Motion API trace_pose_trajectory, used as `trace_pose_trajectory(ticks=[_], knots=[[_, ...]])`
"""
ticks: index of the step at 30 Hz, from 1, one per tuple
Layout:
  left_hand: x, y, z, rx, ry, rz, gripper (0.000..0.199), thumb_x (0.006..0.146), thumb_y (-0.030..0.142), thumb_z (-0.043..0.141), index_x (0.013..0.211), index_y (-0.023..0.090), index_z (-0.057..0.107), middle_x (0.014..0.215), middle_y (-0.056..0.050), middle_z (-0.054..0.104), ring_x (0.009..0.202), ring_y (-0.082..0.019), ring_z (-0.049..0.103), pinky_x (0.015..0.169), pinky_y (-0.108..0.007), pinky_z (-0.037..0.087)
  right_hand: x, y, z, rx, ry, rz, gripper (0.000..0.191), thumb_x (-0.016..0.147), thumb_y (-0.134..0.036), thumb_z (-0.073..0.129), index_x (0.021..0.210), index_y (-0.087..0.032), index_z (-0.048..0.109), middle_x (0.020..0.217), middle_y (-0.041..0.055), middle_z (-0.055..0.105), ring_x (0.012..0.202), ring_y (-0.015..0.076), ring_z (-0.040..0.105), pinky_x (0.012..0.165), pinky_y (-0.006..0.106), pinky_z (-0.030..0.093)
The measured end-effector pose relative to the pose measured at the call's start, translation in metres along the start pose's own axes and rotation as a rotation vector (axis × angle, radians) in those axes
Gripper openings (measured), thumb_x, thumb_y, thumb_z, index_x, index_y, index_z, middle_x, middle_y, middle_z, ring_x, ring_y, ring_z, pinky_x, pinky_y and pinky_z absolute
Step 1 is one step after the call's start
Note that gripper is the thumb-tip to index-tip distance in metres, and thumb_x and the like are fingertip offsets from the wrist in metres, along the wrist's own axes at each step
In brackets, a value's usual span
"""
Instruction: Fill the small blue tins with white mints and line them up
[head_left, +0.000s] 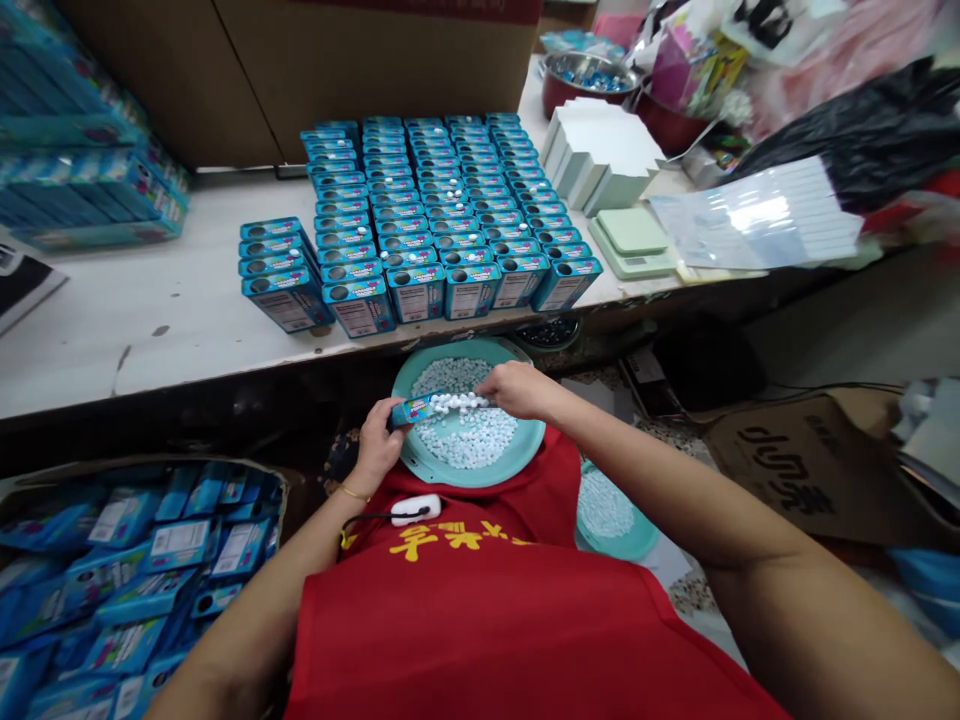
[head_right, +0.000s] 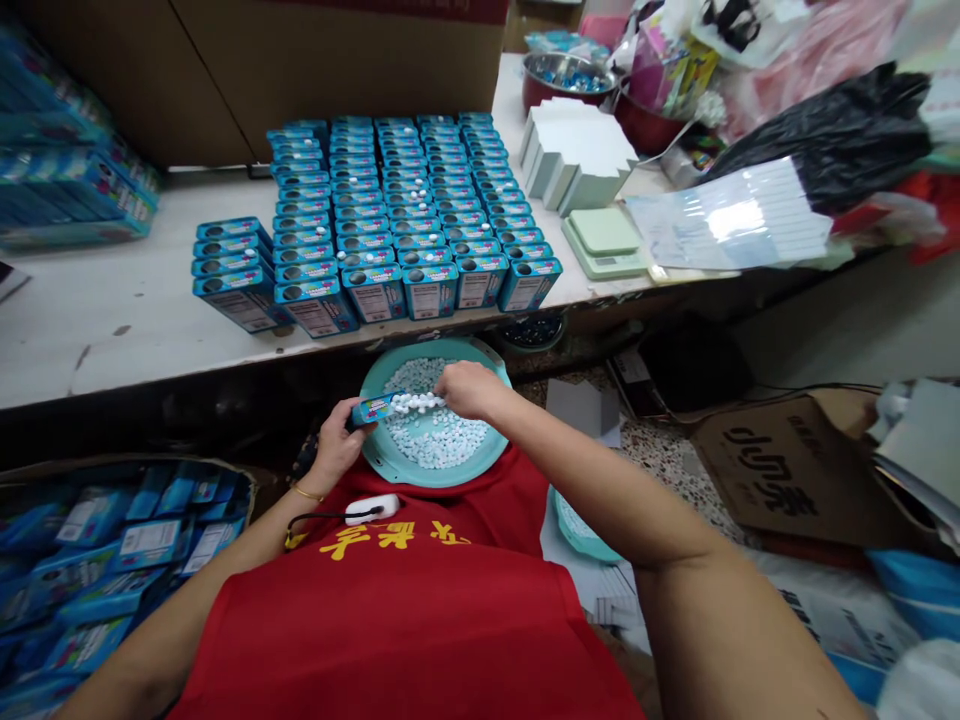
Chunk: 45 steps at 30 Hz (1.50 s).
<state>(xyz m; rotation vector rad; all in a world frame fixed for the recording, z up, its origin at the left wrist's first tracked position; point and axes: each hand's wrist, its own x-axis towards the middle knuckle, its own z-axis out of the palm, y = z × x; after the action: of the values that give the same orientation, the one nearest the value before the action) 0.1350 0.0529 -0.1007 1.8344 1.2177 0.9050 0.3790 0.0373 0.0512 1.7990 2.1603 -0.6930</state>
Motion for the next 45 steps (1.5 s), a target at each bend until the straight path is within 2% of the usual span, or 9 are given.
trace_pose_trajectory(ticks=[6,15,21,24,27,30,33,40,45], knots=[[-0.002,-0.002,0.001,0.008,0.0,-0.011,0.034,0.068,0.019,0.059,0.102,0.019,0.057,0.097,-0.004,0.058,0.092,-0.02,0.055,0.085,-0.034,0.043,0.002,-0.041,-0.029,-0.169,-0.045,0.056,0.035,0.075,-0.013,0.048,0.106,-0.013,0.065,0.102,0.0188,0.066,0.097,0.0259,0.062,0.078,0.032,0.047],[-0.004,-0.001,0.004,-0.015,-0.095,0.095,0.038,0.068,0.01,0.052,0.105,0.02,0.056,0.108,-0.006,0.058,0.105,-0.02,0.052,0.096,-0.037,0.038,-0.028,-0.016,-0.002,-0.158,-0.028,0.023,0.031,0.078,-0.012,0.041,0.095,-0.019,0.066,0.097,0.0106,0.068,0.092,0.0222,0.062,0.073,0.028,0.046],[0.001,-0.006,0.007,-0.087,-0.077,-0.086,0.037,0.068,0.021,0.059,0.105,0.019,0.056,0.102,-0.005,0.061,0.096,-0.021,0.056,0.09,-0.038,0.042,-0.036,-0.006,-0.007,-0.13,0.084,0.045,0.036,0.079,-0.01,0.039,0.1,-0.02,0.066,0.1,0.0093,0.066,0.091,0.0199,0.061,0.074,0.026,0.044],[-0.001,-0.008,0.004,-0.299,-0.028,-0.2,0.046,0.066,0.03,0.065,0.109,0.018,0.051,0.105,-0.007,0.061,0.092,-0.019,0.058,0.087,-0.036,0.045,-0.017,0.022,0.021,0.013,0.134,0.091,0.039,0.083,-0.014,0.039,0.112,-0.028,0.061,0.108,0.0038,0.065,0.099,0.0181,0.058,0.077,0.024,0.042],[-0.006,-0.01,0.004,-0.398,-0.008,-0.257,0.051,0.063,0.034,0.069,0.109,0.018,0.051,0.114,-0.01,0.059,0.096,-0.019,0.059,0.088,-0.035,0.045,0.016,0.038,0.073,0.063,0.087,0.186,0.039,0.084,-0.012,0.039,0.115,-0.025,0.059,0.109,0.0057,0.064,0.101,0.0175,0.057,0.079,0.022,0.041],[-0.011,-0.013,0.006,-0.415,0.0,-0.288,0.053,0.061,0.035,0.07,0.108,0.017,0.051,0.115,-0.011,0.059,0.097,-0.02,0.059,0.089,-0.035,0.045,0.043,0.029,0.125,0.024,0.018,0.213,0.042,0.085,-0.007,0.034,0.119,-0.019,0.055,0.115,0.0124,0.059,0.1,0.019,0.058,0.078,0.025,0.042],[-0.015,-0.017,0.006,-0.41,0.021,-0.295,0.055,0.061,0.034,0.071,0.109,0.017,0.051,0.116,-0.011,0.059,0.099,-0.02,0.059,0.09,-0.036,0.044,0.051,0.011,0.157,0.028,-0.035,0.149,0.041,0.085,-0.006,0.032,0.116,-0.015,0.057,0.113,0.0163,0.059,0.101,0.0208,0.057,0.078,0.027,0.043],[-0.016,-0.023,0.004,-0.415,0.039,-0.287,0.055,0.062,0.036,0.071,0.11,0.017,0.052,0.108,-0.008,0.062,0.095,-0.019,0.06,0.089,-0.036,0.045,0.048,0.021,0.169,0.169,-0.193,0.003,0.028,0.075,-0.01,0.048,0.092,-0.018,0.069,0.094,0.0064,0.07,0.09,0.0164,0.061,0.075,0.021,0.042],[-0.015,-0.027,-0.006,-0.386,0.078,-0.293,0.051,0.061,0.037,0.072,0.105,0.018,0.053,0.095,-0.005,0.064,0.085,-0.018,0.061,0.082,-0.035,0.048,0.038,0.049,0.152,0.341,-0.186,-0.051,0.034,0.076,-0.011,0.047,0.101,-0.02,0.069,0.099,0.0,0.07,0.09,0.0135,0.061,0.076,0.018,0.043]])
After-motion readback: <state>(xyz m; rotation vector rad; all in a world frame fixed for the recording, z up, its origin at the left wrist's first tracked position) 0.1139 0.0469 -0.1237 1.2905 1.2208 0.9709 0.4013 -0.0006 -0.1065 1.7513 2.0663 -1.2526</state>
